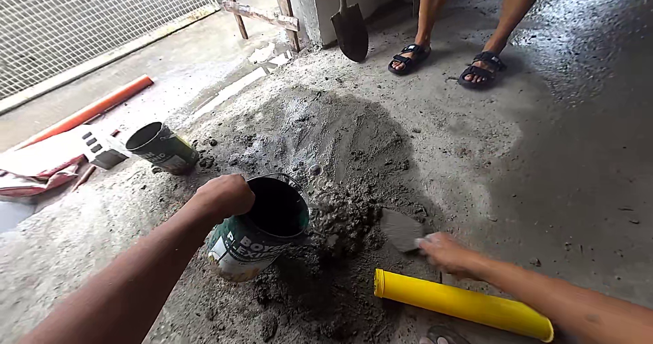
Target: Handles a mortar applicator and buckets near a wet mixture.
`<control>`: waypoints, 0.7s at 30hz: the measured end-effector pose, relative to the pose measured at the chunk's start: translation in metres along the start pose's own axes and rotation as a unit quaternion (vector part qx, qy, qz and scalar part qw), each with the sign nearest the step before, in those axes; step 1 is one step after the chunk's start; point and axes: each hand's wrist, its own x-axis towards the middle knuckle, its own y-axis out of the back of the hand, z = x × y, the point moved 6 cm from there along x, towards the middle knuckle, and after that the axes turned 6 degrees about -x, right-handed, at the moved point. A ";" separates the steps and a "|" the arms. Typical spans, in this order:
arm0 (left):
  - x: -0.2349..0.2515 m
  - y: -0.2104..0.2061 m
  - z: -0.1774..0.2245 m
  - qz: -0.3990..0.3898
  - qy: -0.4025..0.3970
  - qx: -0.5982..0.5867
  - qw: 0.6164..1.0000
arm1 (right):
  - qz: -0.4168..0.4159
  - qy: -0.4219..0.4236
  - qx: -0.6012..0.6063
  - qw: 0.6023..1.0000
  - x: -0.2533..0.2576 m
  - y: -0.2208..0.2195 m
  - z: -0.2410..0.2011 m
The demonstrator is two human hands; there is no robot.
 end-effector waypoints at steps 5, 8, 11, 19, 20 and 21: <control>-0.007 0.005 -0.058 -0.021 0.005 -0.203 0.979 | -0.021 0.078 -0.033 0.996 0.057 -0.041 -0.155; -0.027 -0.011 -0.121 -0.003 0.070 -0.368 0.927 | 0.067 0.132 -0.235 0.961 0.034 -0.014 -0.187; -0.044 -0.041 -0.180 0.028 0.145 -0.520 0.841 | 0.148 0.141 -0.394 0.896 0.015 -0.010 -0.194; -0.017 -0.175 -0.304 0.149 0.319 -0.680 0.643 | 0.059 0.133 -0.260 0.954 0.003 -0.016 -0.175; -0.018 -0.191 -0.308 0.150 0.295 -0.701 0.632 | 0.055 0.116 -0.243 0.962 0.008 -0.013 -0.155; -0.026 -0.200 -0.303 0.132 0.234 -0.722 0.638 | 0.064 0.104 -0.229 0.966 0.009 -0.006 -0.134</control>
